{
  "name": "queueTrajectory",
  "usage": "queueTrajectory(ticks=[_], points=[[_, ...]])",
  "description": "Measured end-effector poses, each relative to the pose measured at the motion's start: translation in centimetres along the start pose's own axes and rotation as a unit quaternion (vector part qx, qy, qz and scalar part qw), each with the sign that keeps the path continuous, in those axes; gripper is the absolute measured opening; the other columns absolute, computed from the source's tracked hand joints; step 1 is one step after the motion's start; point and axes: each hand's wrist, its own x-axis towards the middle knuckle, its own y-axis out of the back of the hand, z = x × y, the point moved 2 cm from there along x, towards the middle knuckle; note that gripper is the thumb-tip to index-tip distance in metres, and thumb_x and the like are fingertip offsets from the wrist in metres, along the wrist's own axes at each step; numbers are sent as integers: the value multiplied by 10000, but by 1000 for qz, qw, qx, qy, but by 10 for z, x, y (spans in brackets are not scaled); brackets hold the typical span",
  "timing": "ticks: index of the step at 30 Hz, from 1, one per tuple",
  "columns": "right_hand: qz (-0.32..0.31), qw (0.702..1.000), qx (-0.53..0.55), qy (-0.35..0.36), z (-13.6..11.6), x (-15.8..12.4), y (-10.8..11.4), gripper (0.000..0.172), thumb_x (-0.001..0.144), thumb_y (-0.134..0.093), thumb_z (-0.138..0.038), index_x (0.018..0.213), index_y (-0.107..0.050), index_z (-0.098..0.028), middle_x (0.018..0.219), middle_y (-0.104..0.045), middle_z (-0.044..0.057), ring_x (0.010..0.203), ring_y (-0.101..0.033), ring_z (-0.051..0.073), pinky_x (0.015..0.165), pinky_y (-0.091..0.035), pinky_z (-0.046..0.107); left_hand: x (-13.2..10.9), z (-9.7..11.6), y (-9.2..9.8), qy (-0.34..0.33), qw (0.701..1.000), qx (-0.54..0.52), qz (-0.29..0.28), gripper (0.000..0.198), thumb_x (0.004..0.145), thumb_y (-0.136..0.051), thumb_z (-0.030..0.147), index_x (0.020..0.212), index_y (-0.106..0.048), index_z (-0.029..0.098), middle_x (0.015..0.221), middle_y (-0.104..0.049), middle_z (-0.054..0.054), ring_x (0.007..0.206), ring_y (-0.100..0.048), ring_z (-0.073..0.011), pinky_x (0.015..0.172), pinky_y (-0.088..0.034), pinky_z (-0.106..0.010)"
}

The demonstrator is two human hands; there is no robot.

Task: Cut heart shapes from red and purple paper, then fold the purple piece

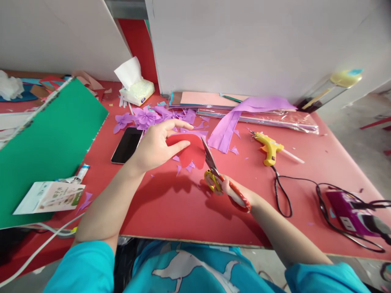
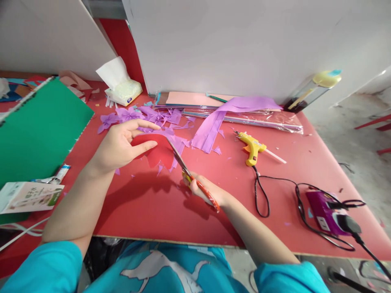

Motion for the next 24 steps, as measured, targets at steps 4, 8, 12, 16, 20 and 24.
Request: queueTrajectory(ticks=[4, 8, 12, 16, 20, 24], points=[[11, 1000, -13, 19, -2, 0, 0, 526, 824, -203, -718, 677, -292, -221, 692, -342, -18, 586, -282, 130, 586, -318, 313, -1, 2, 1, -7, 1000, 5, 0, 381, 735, -635, 229, 1111, -575, 221, 1028, -657, -43, 774, -659, -157, 641, -553, -244], [19, 1000, -16, 18, 4, -1, -1, 520, 837, -199, -701, 683, -316, -218, 691, -357, -13, 600, -306, 136, 609, -340, 322, -3, 5, -1, -11, 1000, 13, -14, 392, 742, -628, 232, 1128, -560, 225, 1051, -650, -41, 792, -656, -154, 655, -544, -233], [26, 999, -17, 4, 8, -2, -3, 543, 820, -190, -726, 716, -338, -213, 699, -356, -14, 586, -293, 128, 591, -340, 309, -4, 9, -4, -13, 998, 61, -18, 389, 736, -636, 235, 1118, -565, 231, 916, -676, -10, 631, -624, -112, 623, -527, -224], [23, 1000, -11, -14, 7, -1, -5, 579, 803, -188, -747, 772, -384, -203, 710, -344, -14, 581, -287, 123, 551, -326, 287, -4, 9, -7, -24, 995, 96, -13, 380, 730, -641, 237, 1104, -577, 227, 908, -678, -13, 696, -649, -141, 633, -517, -230], [31, 999, -10, -8, 6, -1, -5, 582, 801, -203, -746, 776, -400, -199, 698, -343, -14, 583, -296, 123, 547, -323, 283, -4, 9, -7, -31, 995, 98, -8, 378, 731, -643, 241, 1104, -579, 227, 928, -675, -15, 729, -656, -148, 679, -521, -240], [48, 999, -14, -3, 8, -2, -5, 563, 822, -208, -719, 789, -414, -196, 719, -379, -5, 589, -327, 126, 582, -351, 299, -6, 12, -7, -19, 996, 89, -15, 382, 738, -637, 227, 1115, -572, 226, 800, -675, 15, 577, -611, -110, 656, -523, -240]])
